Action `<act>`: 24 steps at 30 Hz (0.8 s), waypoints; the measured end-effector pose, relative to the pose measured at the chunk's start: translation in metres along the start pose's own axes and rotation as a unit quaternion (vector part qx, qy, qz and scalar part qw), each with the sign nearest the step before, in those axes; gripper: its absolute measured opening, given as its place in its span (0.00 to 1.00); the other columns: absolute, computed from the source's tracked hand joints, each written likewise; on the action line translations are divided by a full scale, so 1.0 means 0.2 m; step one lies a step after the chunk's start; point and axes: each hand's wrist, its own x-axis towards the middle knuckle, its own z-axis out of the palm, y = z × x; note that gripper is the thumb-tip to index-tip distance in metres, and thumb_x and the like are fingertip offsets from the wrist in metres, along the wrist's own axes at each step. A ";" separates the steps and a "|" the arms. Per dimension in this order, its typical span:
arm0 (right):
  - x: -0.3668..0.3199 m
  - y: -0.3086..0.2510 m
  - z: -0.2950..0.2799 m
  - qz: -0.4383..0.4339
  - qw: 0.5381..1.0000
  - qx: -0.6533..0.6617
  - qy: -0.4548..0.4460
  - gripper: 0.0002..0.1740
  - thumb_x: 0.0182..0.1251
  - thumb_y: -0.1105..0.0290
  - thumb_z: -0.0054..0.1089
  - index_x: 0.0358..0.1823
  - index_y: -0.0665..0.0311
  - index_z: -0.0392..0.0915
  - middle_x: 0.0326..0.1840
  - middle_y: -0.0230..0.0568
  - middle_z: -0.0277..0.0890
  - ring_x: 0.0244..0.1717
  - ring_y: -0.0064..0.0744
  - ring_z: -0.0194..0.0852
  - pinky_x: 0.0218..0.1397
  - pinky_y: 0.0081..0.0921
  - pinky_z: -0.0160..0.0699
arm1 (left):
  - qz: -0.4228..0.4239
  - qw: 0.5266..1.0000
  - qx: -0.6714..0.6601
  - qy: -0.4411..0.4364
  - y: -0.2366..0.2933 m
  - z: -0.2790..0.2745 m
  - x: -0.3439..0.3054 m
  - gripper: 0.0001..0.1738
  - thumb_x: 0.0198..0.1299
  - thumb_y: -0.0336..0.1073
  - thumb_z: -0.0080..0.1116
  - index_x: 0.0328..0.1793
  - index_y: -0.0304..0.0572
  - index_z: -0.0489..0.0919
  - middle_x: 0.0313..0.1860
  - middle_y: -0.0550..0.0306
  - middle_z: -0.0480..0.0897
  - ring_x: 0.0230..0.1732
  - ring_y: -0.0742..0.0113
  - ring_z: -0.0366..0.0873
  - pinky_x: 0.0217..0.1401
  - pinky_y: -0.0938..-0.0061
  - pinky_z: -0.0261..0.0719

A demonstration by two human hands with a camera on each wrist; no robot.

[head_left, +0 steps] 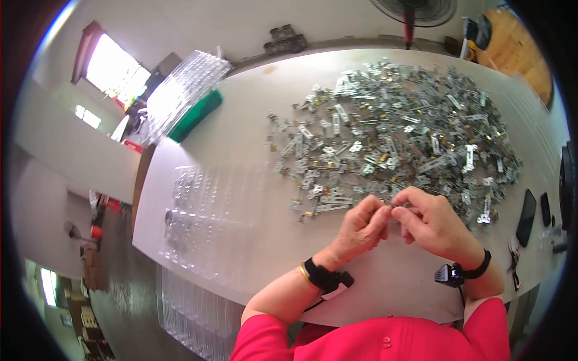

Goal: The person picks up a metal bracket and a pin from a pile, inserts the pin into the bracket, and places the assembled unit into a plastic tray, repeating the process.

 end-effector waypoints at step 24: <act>-0.02 0.01 -0.06 -0.076 0.984 -0.035 0.155 0.04 0.76 0.71 0.60 0.45 0.62 0.75 0.23 0.42 0.77 0.22 0.40 0.78 0.27 0.31 0.73 | -0.049 0.978 -0.202 -0.035 0.03 -0.02 0.01 0.20 0.83 0.52 0.39 0.49 0.46 0.74 0.18 0.54 0.73 0.10 0.69 0.65 0.18 0.72 0.72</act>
